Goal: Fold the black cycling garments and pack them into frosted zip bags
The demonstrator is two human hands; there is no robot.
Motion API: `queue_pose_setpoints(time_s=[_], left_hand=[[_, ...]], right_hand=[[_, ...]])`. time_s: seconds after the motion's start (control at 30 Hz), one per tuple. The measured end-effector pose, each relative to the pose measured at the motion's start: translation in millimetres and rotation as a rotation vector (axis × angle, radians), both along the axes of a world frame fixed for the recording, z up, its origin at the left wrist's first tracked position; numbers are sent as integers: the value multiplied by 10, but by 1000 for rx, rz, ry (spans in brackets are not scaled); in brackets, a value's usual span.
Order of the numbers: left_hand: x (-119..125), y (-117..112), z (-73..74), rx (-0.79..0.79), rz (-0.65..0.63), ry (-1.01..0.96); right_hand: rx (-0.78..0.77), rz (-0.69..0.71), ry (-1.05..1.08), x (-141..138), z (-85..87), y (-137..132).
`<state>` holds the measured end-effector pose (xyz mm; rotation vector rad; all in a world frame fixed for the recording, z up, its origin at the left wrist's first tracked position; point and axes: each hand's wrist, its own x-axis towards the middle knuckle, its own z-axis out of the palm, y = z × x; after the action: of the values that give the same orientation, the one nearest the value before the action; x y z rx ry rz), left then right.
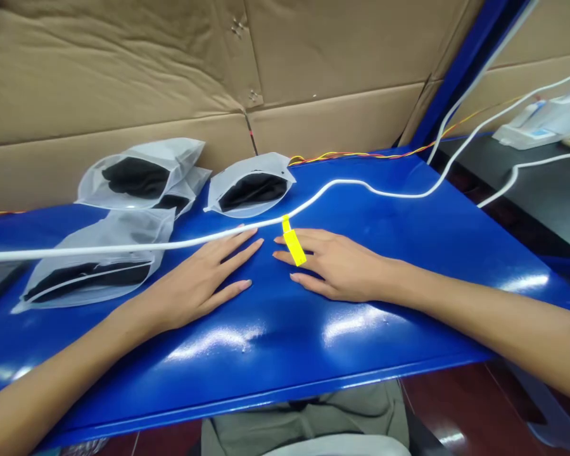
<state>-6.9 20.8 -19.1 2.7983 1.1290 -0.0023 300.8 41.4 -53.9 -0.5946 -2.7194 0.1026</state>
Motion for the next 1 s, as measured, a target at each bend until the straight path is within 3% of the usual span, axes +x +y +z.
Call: queue_pose_setpoints(time_s=[0.17,0.33,0.5,0.6,0.67,0.77,1.0], left_hand=[[-10,1,-27,31,-12,-6],[36,-85,5,264,10,86],[56,-168,198,485,409,205],[-16,-169,308,471,619,261],[-69,-157,342,416,690,241],[-105,-142,345,379,690,223],[-82,-175,343,482,621,195]], right_hand=[[-12,4,24,5,-14,-5],[-45,5,25,1,0,-2],[-42,-6,20,8,-11,1],[-21,0,-1,8,-7,-2],[-14,4,-5,6,1,-3],[-25,3,-5,2,8,-3],[-56,-9,-13,1,17,6]])
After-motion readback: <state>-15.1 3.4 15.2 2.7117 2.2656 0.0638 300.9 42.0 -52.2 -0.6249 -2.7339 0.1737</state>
